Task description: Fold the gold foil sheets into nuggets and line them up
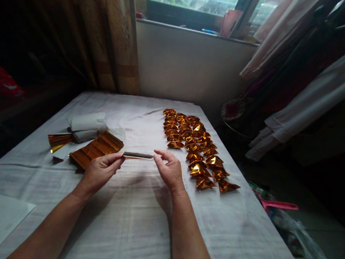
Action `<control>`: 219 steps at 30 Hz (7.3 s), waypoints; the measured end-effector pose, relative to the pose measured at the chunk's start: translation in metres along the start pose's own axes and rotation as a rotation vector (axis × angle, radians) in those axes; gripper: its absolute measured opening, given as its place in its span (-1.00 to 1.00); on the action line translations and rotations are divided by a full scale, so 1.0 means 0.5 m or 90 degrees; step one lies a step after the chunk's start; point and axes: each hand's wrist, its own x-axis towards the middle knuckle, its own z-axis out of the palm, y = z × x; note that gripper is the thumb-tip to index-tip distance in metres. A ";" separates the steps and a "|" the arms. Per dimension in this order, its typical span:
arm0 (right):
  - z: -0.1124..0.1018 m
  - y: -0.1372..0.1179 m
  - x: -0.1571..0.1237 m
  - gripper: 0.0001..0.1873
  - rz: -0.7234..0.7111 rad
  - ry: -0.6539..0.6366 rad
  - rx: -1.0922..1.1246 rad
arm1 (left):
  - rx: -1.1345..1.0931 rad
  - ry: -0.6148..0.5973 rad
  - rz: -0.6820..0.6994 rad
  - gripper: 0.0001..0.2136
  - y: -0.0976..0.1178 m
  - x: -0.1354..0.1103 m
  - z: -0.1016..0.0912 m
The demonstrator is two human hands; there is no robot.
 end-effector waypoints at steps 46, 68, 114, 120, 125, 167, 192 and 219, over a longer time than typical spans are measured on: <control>0.027 -0.022 -0.021 -0.80 -0.355 -0.116 -0.354 | 0.350 0.101 0.253 -0.75 -0.035 -0.006 0.005; 0.014 -0.028 -0.142 -0.84 -0.323 -0.271 -0.508 | 0.245 -0.236 0.253 -0.73 -0.006 -0.123 0.006; 0.038 -0.010 -0.184 -0.57 -0.103 -0.092 -0.501 | 0.450 -0.173 0.359 -0.69 -0.024 -0.190 0.030; 0.024 0.004 -0.180 -0.69 -0.076 -0.076 -0.470 | 0.464 -0.177 0.362 -0.72 -0.027 -0.193 0.013; 0.021 0.005 -0.178 -0.71 -0.056 -0.079 -0.457 | 0.479 -0.168 0.361 -0.72 -0.040 -0.205 -0.015; 0.008 -0.030 -0.169 -0.71 -0.104 -0.076 -0.149 | 0.143 0.006 0.139 -0.74 -0.036 -0.172 0.014; -0.039 -0.002 -0.159 -0.54 0.061 -0.196 -0.222 | 0.449 -0.206 0.303 -0.49 -0.040 -0.192 0.036; -0.008 -0.022 -0.168 -0.79 -0.051 -0.179 -0.418 | 0.323 -0.162 0.227 -0.80 -0.033 -0.176 0.024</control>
